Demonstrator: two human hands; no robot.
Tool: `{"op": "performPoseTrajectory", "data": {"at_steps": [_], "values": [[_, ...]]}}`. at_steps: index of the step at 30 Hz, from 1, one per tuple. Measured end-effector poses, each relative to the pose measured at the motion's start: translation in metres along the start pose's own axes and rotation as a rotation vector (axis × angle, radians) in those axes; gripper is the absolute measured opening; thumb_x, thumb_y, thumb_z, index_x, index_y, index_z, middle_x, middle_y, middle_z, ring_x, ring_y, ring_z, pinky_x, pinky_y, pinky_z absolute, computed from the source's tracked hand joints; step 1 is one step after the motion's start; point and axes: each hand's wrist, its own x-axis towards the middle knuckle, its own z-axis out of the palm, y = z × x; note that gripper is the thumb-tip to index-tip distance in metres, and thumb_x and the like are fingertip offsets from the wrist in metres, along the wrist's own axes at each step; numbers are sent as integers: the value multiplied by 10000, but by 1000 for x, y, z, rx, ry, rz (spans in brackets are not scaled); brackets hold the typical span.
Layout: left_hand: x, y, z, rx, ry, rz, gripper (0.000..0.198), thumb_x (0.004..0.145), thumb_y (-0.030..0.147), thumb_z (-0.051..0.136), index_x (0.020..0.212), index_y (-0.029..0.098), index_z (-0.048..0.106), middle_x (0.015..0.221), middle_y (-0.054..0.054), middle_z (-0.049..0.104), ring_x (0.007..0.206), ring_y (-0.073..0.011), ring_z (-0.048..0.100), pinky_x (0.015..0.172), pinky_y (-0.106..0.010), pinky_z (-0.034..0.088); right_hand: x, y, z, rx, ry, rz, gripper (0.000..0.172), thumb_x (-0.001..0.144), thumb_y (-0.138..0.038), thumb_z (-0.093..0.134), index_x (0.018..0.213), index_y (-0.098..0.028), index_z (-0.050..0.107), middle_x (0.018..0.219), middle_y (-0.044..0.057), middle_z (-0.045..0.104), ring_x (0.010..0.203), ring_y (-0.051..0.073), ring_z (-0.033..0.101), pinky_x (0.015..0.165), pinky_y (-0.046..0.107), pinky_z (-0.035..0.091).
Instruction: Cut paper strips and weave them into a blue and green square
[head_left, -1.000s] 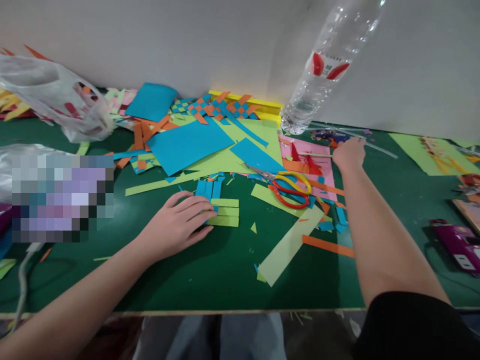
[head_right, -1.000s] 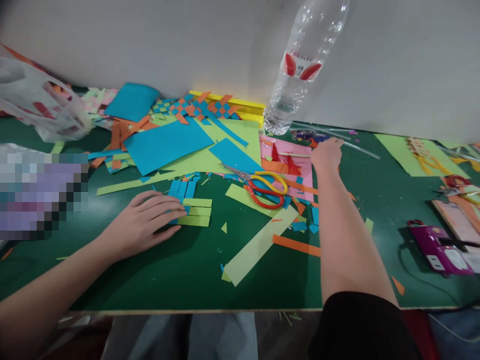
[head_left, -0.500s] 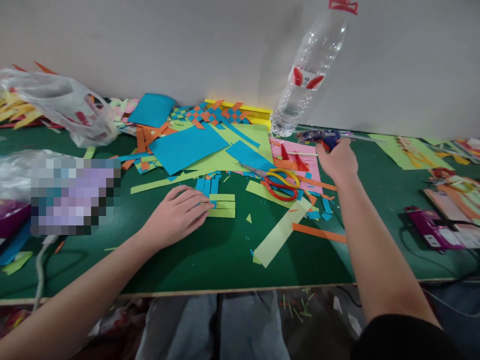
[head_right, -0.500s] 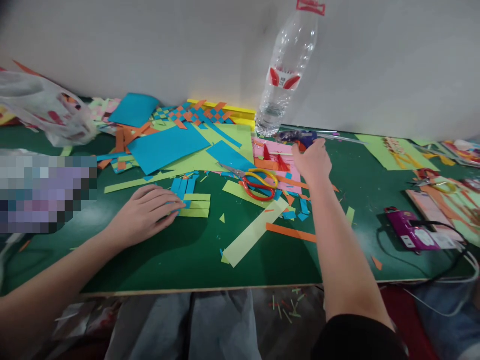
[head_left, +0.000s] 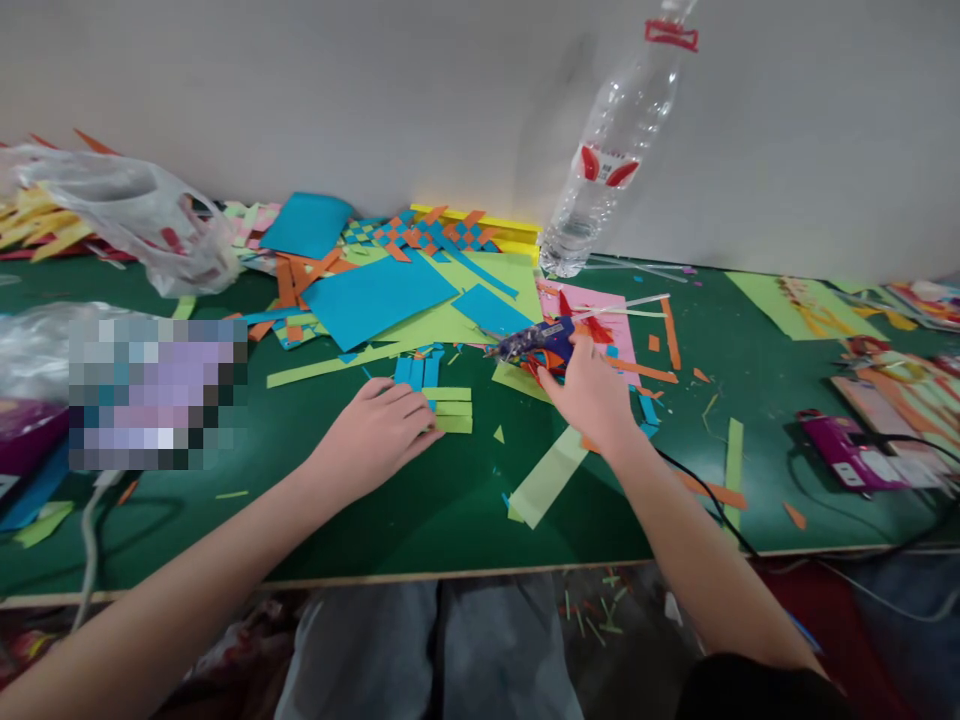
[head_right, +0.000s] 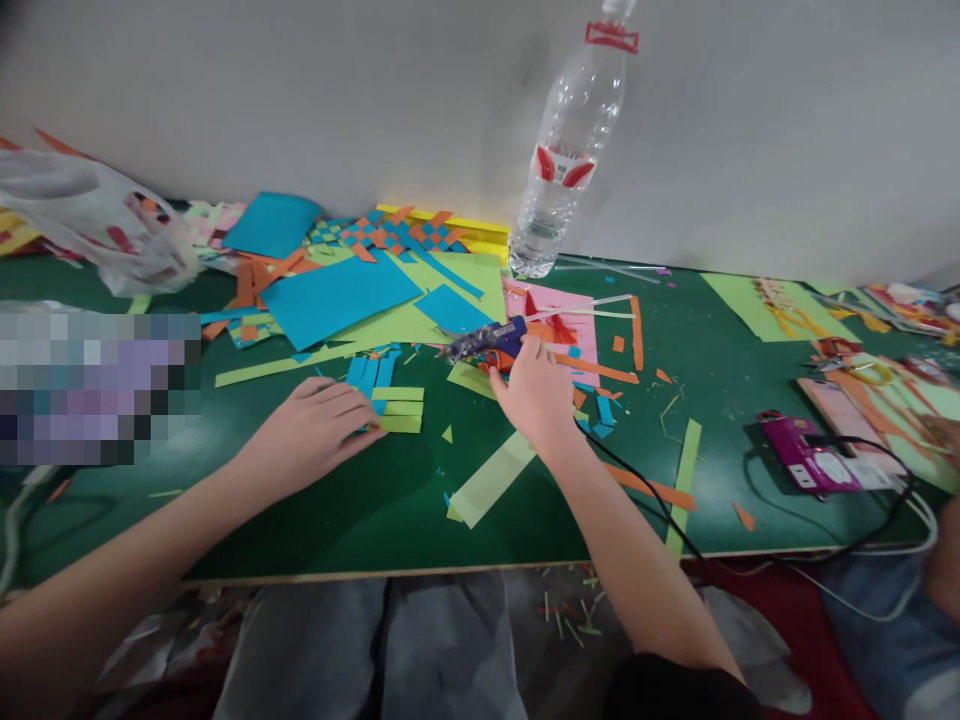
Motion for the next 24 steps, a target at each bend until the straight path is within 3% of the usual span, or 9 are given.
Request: {"op": "performPoseTrajectory", "data": {"at_steps": [4,9,14,24], "values": [[4,7,4,-2,25,-21,279,939,339,519,730,172,596,699,-23,634,698,-186,610,730,-357,404,-9,2,7,5,18,32,529,853,-441,498,1260,-113,424,1229,243,576,1102,397,588,694,472,530],[5,13,10,-37,65,-51,194,931,322,541,929,166,657,946,-75,707,880,-229,637,742,-363,413,-12,7,12,26,6,47,560,864,-484,472,1286,-119,420,1245,245,573,1093,404,591,698,488,520],[4,12,14,-81,114,-22,181,905,286,592,1015,171,678,1006,-61,732,960,-236,644,799,-367,424,-13,7,13,4,11,44,563,869,-529,448,1279,-142,432,1195,227,599,962,376,642,626,450,505],[4,11,14,-36,121,38,171,951,201,506,934,175,674,934,-23,745,881,-191,670,837,-363,404,-21,5,8,-7,-5,45,534,855,-564,463,1213,-169,459,1041,189,651,761,325,670,508,377,450]]}}
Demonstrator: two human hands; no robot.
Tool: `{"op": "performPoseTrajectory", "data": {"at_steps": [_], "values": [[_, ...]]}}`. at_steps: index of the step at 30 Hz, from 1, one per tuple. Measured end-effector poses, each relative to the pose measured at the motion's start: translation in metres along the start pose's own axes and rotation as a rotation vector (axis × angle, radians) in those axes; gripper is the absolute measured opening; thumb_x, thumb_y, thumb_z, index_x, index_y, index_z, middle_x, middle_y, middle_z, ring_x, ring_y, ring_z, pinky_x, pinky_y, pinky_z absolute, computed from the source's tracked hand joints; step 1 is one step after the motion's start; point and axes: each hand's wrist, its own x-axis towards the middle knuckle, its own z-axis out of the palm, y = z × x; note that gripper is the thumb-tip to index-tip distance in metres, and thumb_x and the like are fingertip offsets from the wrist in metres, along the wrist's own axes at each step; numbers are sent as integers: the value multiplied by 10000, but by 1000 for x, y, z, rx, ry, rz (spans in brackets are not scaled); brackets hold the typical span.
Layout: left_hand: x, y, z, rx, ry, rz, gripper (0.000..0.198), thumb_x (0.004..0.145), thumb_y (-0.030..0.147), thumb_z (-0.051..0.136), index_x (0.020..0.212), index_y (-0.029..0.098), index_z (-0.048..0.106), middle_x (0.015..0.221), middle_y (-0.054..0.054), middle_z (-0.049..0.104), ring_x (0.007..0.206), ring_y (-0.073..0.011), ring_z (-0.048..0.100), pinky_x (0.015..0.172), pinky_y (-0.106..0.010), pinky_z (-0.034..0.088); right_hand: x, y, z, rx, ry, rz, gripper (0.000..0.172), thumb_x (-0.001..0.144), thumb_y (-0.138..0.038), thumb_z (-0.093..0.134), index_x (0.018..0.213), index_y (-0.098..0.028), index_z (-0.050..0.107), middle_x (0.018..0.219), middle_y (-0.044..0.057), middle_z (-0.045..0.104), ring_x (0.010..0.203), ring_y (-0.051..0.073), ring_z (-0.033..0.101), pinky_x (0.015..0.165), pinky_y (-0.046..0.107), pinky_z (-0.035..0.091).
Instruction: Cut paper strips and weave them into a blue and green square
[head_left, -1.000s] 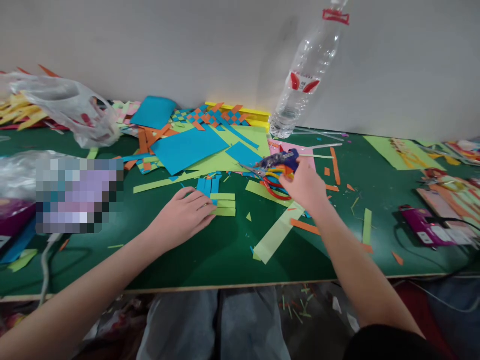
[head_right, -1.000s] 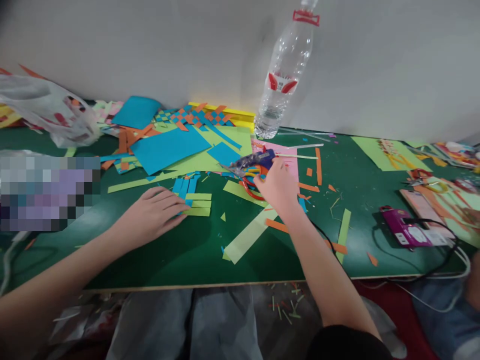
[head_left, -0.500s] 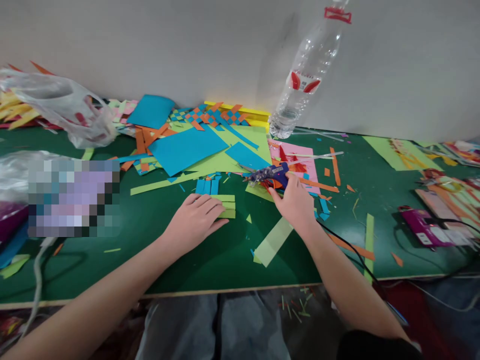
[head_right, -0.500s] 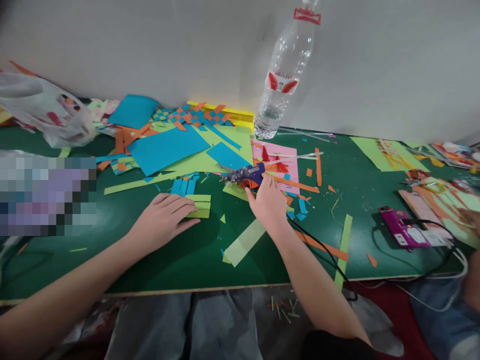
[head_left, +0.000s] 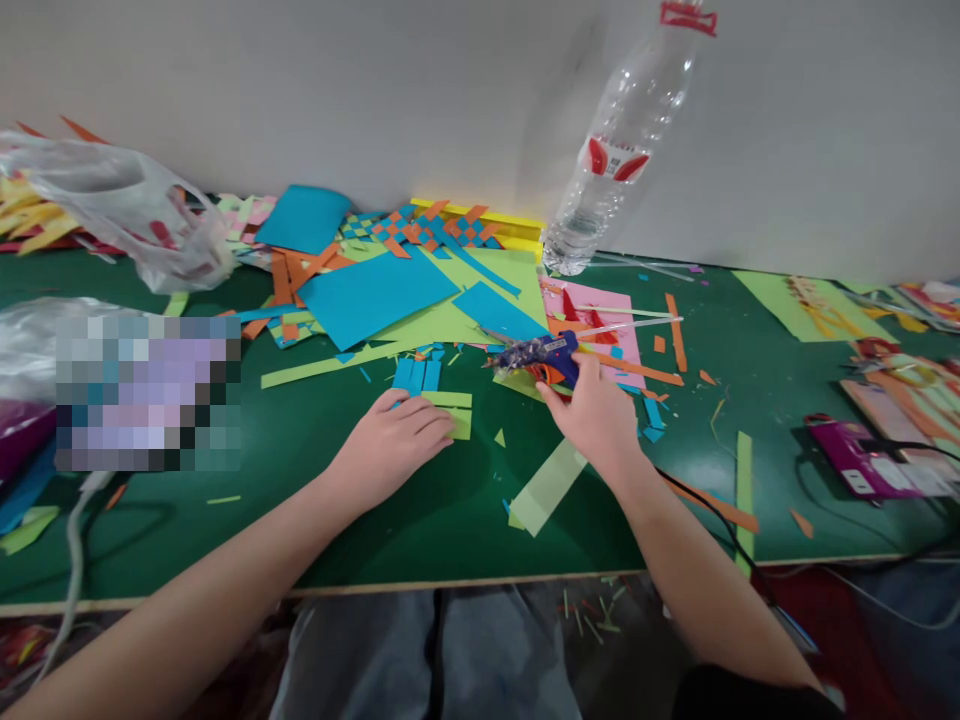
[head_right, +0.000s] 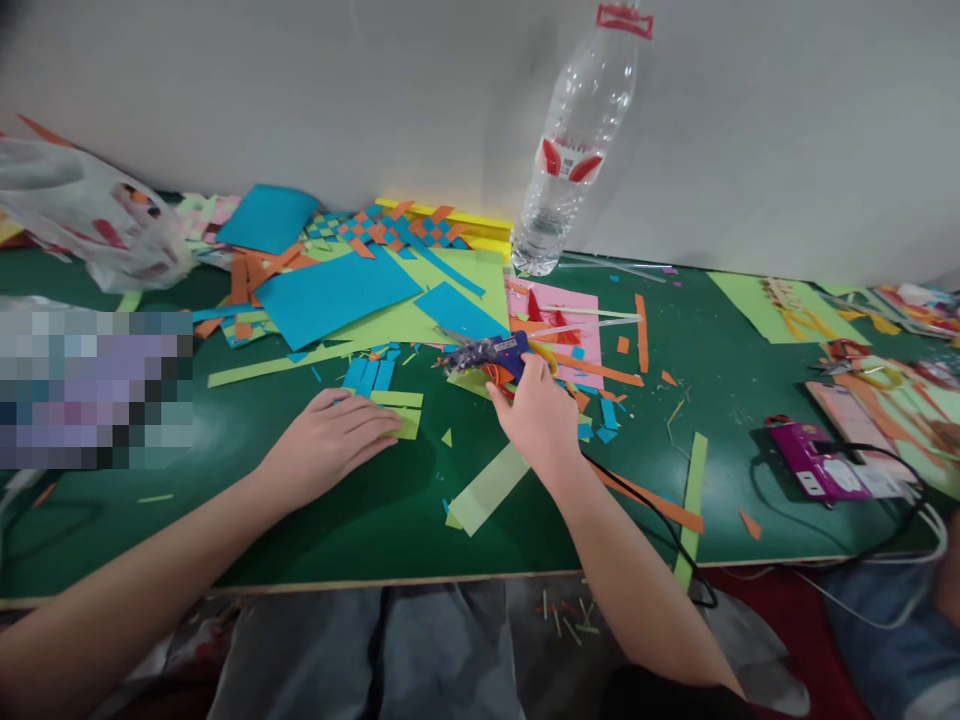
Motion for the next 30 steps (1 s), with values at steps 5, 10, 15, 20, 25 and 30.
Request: {"op": "performPoseTrajectory", "data": {"at_steps": [5,10,15,20,25,30], "values": [[-2,-1,0,-5,-22,-25,167,955,192,494,949,192,661,955,-23,741,893,-188,668,853,-368,388,-7,-2,-2,-14,-16,-10,525,862,-564,448,1212,-174,461,1087,186,649,742,317,670,507,384,449],[-2,-4,0,-32,-22,-65,152,949,195,507,926,194,658,921,-19,738,883,-179,671,858,-359,387,-12,1,0,-13,17,-38,549,870,-557,446,1245,-156,442,1187,199,616,793,321,677,535,394,476],[-2,-4,1,-16,15,-51,138,934,243,543,898,181,661,888,-19,724,874,-180,653,822,-346,402,-11,2,2,-8,33,-40,552,864,-548,467,1230,-135,453,1169,199,623,814,300,675,520,348,463],[0,-3,4,19,15,-65,184,931,296,551,839,176,656,812,-28,708,776,-179,631,703,-332,393,-10,1,5,-43,28,-45,549,862,-532,484,1223,-119,463,1205,205,614,809,298,675,542,337,447],[1,-3,9,-20,1,-73,155,913,315,587,940,173,644,913,-36,731,879,-195,661,795,-344,397,-9,3,4,-40,29,-24,566,862,-554,476,1219,-115,457,1097,198,640,727,266,656,500,309,412],[0,-2,11,-28,0,-80,112,920,268,579,951,180,640,907,-22,739,871,-183,677,825,-345,382,-8,5,5,-42,51,-37,548,860,-551,483,1205,-126,457,1093,189,637,711,251,651,506,308,419]]}}
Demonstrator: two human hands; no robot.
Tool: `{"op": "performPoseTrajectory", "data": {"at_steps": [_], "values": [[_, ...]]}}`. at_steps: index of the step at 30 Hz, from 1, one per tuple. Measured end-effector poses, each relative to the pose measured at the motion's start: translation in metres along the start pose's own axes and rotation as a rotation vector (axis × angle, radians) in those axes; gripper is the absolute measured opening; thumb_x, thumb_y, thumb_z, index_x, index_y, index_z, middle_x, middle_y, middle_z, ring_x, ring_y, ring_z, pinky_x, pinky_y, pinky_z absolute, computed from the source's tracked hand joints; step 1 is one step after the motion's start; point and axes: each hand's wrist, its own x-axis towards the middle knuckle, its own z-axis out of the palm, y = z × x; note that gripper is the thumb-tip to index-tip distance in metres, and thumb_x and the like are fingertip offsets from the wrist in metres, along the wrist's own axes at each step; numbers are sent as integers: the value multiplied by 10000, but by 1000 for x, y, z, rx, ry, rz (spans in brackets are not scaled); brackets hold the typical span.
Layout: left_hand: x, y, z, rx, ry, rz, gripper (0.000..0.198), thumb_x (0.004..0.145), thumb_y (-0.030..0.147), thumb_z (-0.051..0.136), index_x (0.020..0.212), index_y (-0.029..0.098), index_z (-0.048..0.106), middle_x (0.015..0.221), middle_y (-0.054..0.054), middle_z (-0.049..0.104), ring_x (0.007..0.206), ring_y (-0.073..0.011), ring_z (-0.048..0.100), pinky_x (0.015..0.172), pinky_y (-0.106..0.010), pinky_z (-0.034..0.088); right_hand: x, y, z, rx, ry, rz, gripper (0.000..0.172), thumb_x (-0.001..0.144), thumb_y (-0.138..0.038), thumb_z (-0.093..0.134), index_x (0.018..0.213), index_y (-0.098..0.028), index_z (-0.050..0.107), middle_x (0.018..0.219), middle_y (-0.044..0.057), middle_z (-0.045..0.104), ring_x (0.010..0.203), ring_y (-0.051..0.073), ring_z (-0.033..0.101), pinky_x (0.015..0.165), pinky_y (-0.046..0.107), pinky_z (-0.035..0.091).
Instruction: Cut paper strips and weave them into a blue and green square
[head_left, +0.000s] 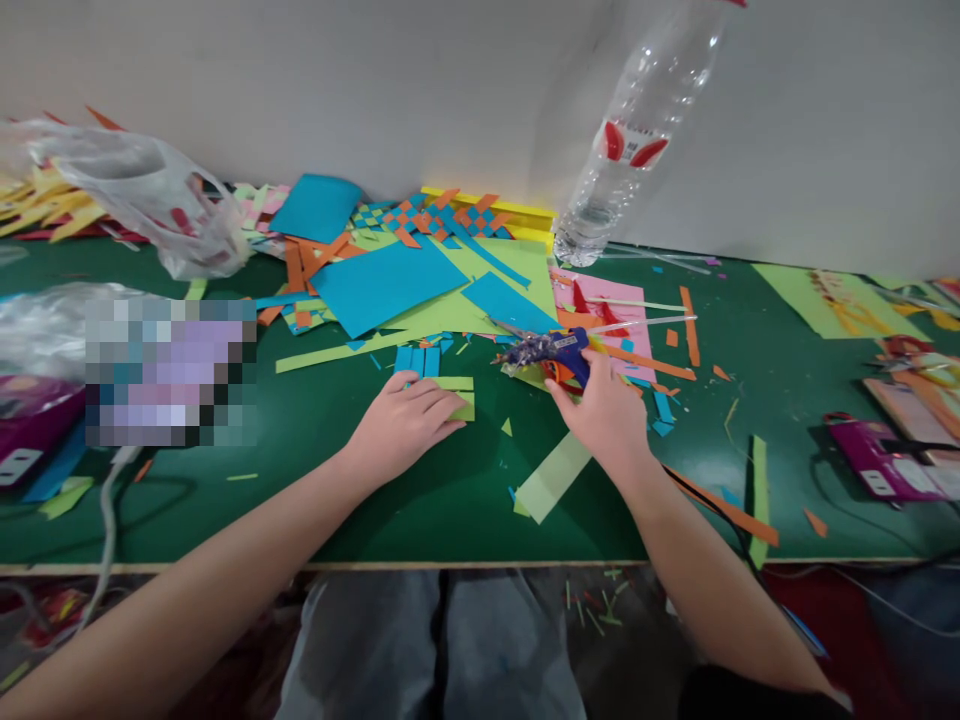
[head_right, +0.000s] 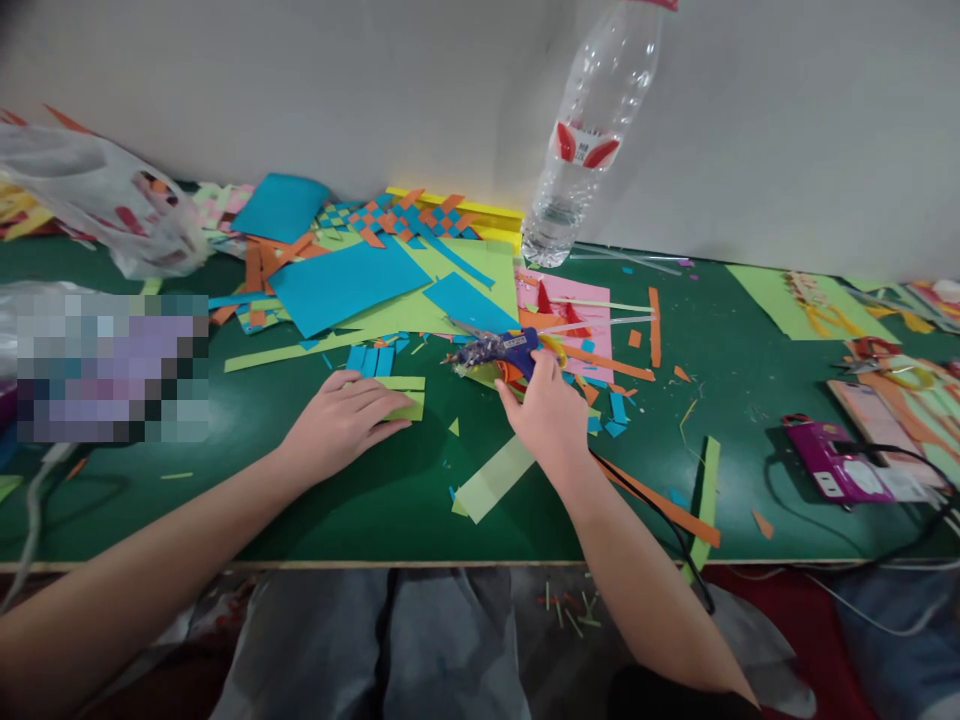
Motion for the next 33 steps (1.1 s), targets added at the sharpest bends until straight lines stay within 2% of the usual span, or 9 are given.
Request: {"op": "performPoseTrajectory", "data": {"at_steps": [6,10,13,17,20,23,27,33], "values": [[0,1,-1,12,41,-15,148,954,227,503,936,191,646,837,-13,746,791,-170,690,832,-343,393,0,1,2,-13,1,-7,545,861,-537,492,1211,-120,462,1126,194,642,739,269,663,513,317,429],[0,0,-1,-13,74,-72,164,944,164,484,1025,167,628,813,-20,746,710,-152,682,834,-336,416,0,0,0,-13,4,1,547,864,-537,493,1216,-118,458,1099,192,649,749,274,667,516,316,428],[-1,0,-3,-79,84,-182,234,941,154,470,1136,178,597,823,-10,744,682,-147,670,811,-340,430,-1,-1,-1,-3,8,-11,543,867,-536,494,1214,-120,459,1097,195,649,750,269,667,513,310,424],[-3,-1,-5,-202,99,-377,247,910,204,522,1135,233,620,795,7,731,710,-165,662,727,-322,457,-3,-3,1,10,26,-64,554,869,-534,496,1227,-114,460,1126,200,641,775,285,671,515,321,431],[-4,-4,-8,-374,83,-580,298,869,239,577,1165,253,608,807,16,722,683,-153,655,742,-318,501,-5,-6,4,27,40,-114,562,873,-535,492,1236,-106,464,1145,217,632,828,309,676,537,335,449],[-4,-10,-10,-565,79,-713,341,853,290,593,1191,248,583,889,-14,703,708,-154,676,640,-271,530,-7,-11,7,42,22,-141,544,877,-522,495,1223,-103,472,1134,216,640,841,319,680,552,350,463],[-6,-20,-11,-742,111,-804,383,850,328,602,1213,215,555,900,-32,673,619,-133,669,636,-271,556,-10,-22,9,60,-17,-168,519,875,-503,508,1210,-108,476,1146,196,654,838,325,688,550,364,477],[-12,-35,-13,-750,124,-838,384,835,370,611,1168,181,622,874,-60,701,730,-180,684,668,-303,569,-8,-39,4,89,-27,-258,432,899,-399,497,1211,-100,472,1157,198,650,939,313,682,627,372,523]]}}
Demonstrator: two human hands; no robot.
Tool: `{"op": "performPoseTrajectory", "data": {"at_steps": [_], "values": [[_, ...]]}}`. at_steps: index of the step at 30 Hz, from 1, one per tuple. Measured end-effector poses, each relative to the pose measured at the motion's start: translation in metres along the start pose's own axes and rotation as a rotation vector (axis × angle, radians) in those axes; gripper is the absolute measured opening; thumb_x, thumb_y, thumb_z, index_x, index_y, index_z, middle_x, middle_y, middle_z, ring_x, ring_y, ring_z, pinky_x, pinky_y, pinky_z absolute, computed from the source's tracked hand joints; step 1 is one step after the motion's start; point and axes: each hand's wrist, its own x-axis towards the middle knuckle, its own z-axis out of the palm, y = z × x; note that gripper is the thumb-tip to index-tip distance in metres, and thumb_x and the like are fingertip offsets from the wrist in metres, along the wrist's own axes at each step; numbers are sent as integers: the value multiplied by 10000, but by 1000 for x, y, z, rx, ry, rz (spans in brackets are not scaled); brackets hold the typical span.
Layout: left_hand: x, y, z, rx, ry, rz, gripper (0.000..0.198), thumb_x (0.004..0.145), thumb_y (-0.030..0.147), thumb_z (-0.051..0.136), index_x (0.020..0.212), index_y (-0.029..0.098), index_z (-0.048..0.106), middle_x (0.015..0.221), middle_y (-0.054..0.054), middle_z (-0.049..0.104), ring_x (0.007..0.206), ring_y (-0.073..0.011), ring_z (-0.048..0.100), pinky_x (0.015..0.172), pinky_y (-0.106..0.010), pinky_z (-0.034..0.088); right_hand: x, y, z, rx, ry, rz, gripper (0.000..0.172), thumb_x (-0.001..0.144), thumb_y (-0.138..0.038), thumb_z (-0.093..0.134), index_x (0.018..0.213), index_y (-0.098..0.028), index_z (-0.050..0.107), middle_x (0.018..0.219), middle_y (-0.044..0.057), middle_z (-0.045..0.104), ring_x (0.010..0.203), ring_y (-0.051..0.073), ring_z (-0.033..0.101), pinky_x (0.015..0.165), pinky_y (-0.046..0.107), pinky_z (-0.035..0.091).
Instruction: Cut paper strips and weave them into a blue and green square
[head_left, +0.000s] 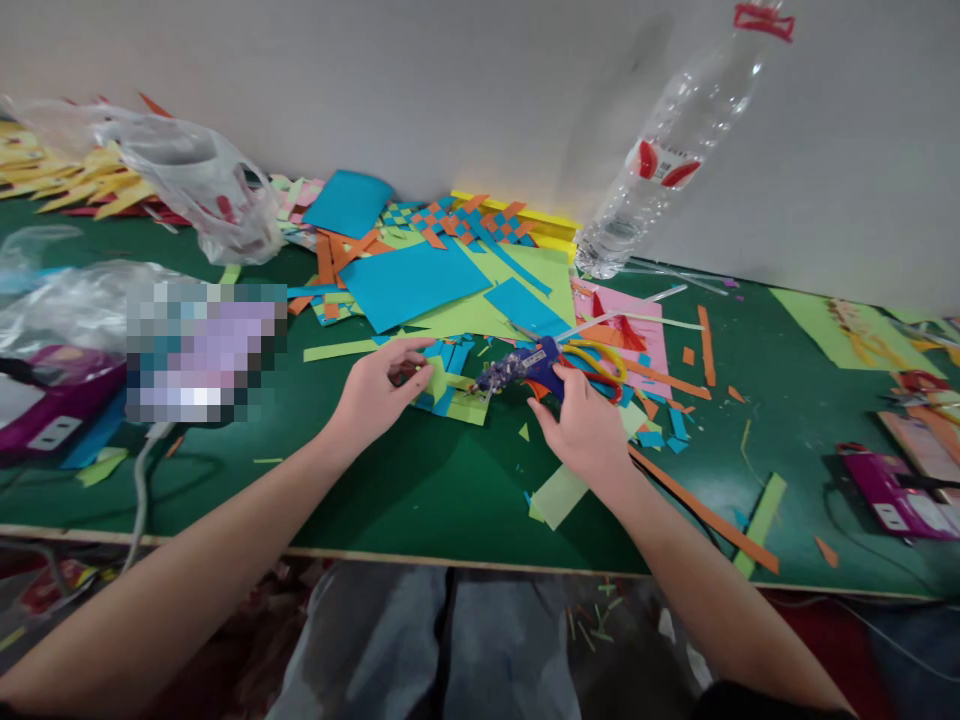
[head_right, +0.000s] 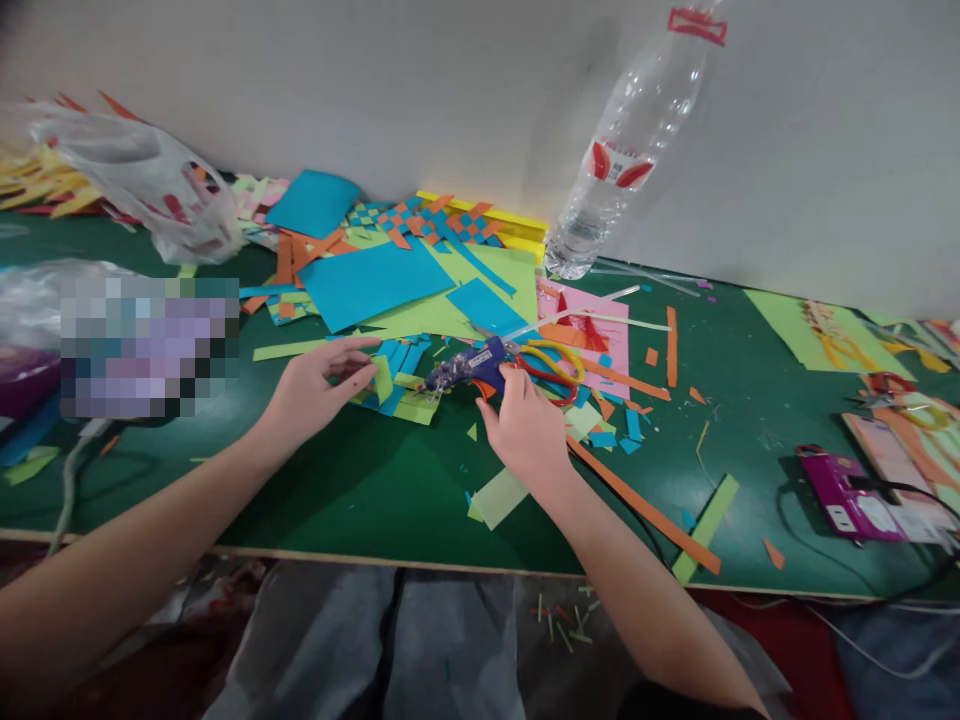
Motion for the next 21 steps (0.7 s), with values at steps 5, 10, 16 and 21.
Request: {"op": "performPoseTrajectory", "data": {"at_steps": [5,10,16,21], "values": [[3,-5,-2,-50,5,-29,314,808,402,646,1005,162,690,820,-77,721,697,-185,684,634,-300,567,8,-12,-9,-13,13,-3,398,896,-376,494,1195,-114,490,1101,196,665,928,312,683,605,356,523],[3,-2,-2,-70,-4,-54,278,811,403,646,939,160,682,773,-63,710,626,-162,672,601,-281,562,3,-16,-5,10,17,-28,380,893,-356,483,1190,-119,488,1099,193,665,914,303,686,582,344,518],[6,-1,0,-31,17,-36,239,819,383,631,893,160,673,759,-55,699,635,-161,667,599,-275,547,-1,-12,2,11,32,-64,346,893,-313,489,1165,-99,494,1061,197,675,891,302,693,591,354,526],[8,-1,3,7,20,-36,215,826,366,610,879,162,654,740,-51,692,618,-152,654,568,-261,529,1,-13,1,39,52,-91,331,906,-307,461,1164,-101,493,1064,210,670,890,307,693,581,363,533]]}}
